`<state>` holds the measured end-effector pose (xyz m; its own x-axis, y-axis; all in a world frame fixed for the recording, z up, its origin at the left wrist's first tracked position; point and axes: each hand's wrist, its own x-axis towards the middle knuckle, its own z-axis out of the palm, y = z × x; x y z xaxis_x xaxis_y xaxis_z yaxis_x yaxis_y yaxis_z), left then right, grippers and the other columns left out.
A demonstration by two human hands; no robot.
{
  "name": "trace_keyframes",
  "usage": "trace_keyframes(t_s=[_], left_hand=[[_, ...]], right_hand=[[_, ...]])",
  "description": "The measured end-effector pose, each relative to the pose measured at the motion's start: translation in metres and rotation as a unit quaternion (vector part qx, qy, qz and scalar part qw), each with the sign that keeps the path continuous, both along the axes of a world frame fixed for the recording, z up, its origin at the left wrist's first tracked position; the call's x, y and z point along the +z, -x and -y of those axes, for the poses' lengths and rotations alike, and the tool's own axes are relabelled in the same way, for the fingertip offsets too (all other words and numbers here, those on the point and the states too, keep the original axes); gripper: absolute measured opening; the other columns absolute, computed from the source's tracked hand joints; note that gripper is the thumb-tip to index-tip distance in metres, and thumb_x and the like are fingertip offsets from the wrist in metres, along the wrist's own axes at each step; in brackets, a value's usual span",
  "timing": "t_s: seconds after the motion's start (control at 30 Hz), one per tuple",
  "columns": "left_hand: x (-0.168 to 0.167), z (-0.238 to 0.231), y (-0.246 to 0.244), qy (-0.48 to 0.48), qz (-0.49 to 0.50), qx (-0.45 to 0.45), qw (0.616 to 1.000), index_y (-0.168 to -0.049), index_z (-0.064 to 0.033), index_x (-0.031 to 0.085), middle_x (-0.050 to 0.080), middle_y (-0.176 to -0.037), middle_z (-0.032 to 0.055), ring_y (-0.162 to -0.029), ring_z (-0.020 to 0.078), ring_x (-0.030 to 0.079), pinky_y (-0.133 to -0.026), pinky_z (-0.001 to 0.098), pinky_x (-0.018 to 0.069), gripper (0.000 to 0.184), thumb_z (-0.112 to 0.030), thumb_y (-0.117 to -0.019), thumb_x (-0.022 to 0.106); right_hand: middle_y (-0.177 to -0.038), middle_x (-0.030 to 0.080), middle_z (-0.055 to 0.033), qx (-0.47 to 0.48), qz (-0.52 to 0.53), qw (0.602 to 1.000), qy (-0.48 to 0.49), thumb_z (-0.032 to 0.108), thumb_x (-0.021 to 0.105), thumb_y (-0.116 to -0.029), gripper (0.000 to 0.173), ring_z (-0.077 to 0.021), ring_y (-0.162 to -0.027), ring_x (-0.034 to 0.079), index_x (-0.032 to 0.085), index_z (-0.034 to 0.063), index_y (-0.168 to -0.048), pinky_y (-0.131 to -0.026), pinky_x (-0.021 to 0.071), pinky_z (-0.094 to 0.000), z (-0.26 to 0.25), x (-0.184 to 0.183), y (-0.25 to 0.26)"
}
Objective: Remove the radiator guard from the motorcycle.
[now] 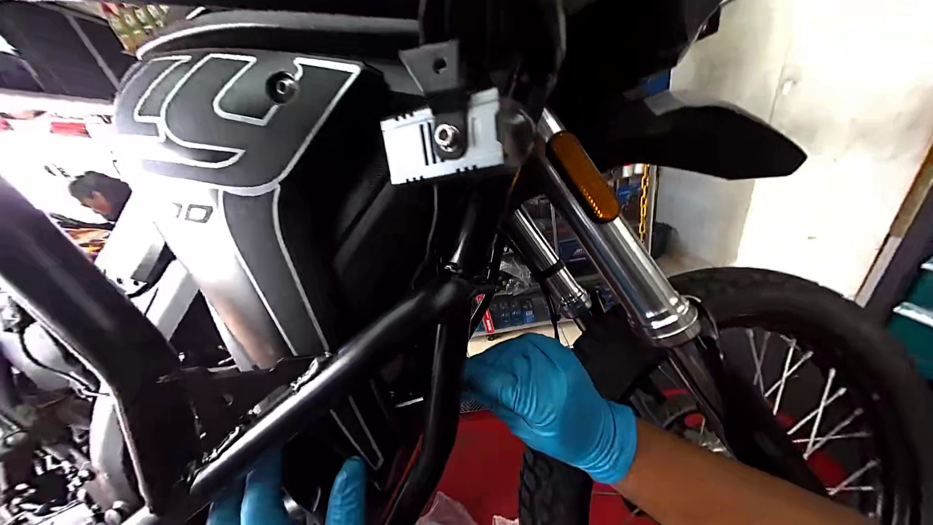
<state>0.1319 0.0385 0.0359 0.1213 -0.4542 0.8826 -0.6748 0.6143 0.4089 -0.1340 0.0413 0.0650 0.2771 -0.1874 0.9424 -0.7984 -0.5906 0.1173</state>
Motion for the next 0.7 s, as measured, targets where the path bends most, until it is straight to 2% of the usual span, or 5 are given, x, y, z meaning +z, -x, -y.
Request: trace_keyframes(t_s=[0.07, 0.17, 0.4, 0.53, 0.7], left_hand=[[0.007, 0.003, -0.002, -0.061, 0.015, -0.03, 0.998, -0.15, 0.0191, 0.028, 0.025, -0.154, 0.0447, -0.15, 0.045, 0.026, -0.125, 0.048, 0.0206, 0.118, -0.065, -0.0808, 0.074], [0.02, 0.003, 0.005, -0.096, -0.015, -0.084, 0.992, -0.152, 0.0188, 0.015, 0.027, -0.156, 0.0386, -0.151, 0.0329, 0.03, -0.125, 0.0384, 0.0238, 0.137, -0.059, -0.0651, 0.088], [0.023, 0.008, 0.01, -0.07, 0.005, -0.07, 0.995, -0.148, 0.02, 0.025, 0.04, -0.15, 0.0362, -0.144, 0.0301, 0.042, -0.121, 0.0378, 0.0326, 0.127, -0.052, -0.0651, 0.089], [0.02, 0.01, 0.011, -0.055, -0.017, -0.098, 0.994, -0.148, 0.021, 0.023, 0.042, -0.149, 0.0338, -0.141, 0.0244, 0.044, -0.119, 0.0335, 0.0362, 0.126, -0.048, -0.0658, 0.09], [0.006, 0.016, 0.012, -0.049, -0.075, -0.122, 0.988, -0.149, 0.0199, 0.02, 0.038, -0.15, 0.0339, -0.141, 0.0281, 0.043, -0.118, 0.038, 0.0379, 0.125, -0.045, -0.0674, 0.09]], right_hand=[[-0.094, 0.074, -0.0001, -0.011, -0.014, 1.0, 0.016, 0.017, 0.062, -0.1003, 0.022, -0.0148, -0.092, 0.069, 0.075, 0.0194, -0.118, -0.083, 0.0556, -0.032, 0.002, 0.002, 0.0], [-0.097, 0.075, -0.0024, -0.016, -0.036, 0.999, 0.031, 0.012, 0.061, -0.0992, 0.024, -0.0173, -0.096, 0.07, 0.075, 0.0175, -0.118, -0.085, 0.0557, -0.0333, 0.005, 0.003, 0.003], [-0.101, 0.074, -0.0032, 0.033, -0.013, 0.999, 0.023, 0.014, 0.066, -0.0957, 0.019, -0.0196, -0.101, 0.069, 0.079, 0.022, -0.107, -0.087, 0.056, -0.0366, 0.013, 0.008, 0.007], [-0.11, 0.073, -0.0052, 0.057, 0.001, 0.998, -0.002, 0.013, 0.067, -0.0946, 0.02, -0.0209, -0.111, 0.067, 0.078, 0.0213, -0.109, -0.093, 0.0559, -0.0374, 0.011, 0.007, 0.006], [-0.091, 0.072, -0.0041, 0.049, -0.026, 0.998, 0.036, 0.012, 0.063, -0.0984, 0.019, -0.0185, -0.09, 0.069, 0.078, 0.0162, -0.11, -0.078, 0.0562, -0.0327, 0.011, 0.008, 0.008]])
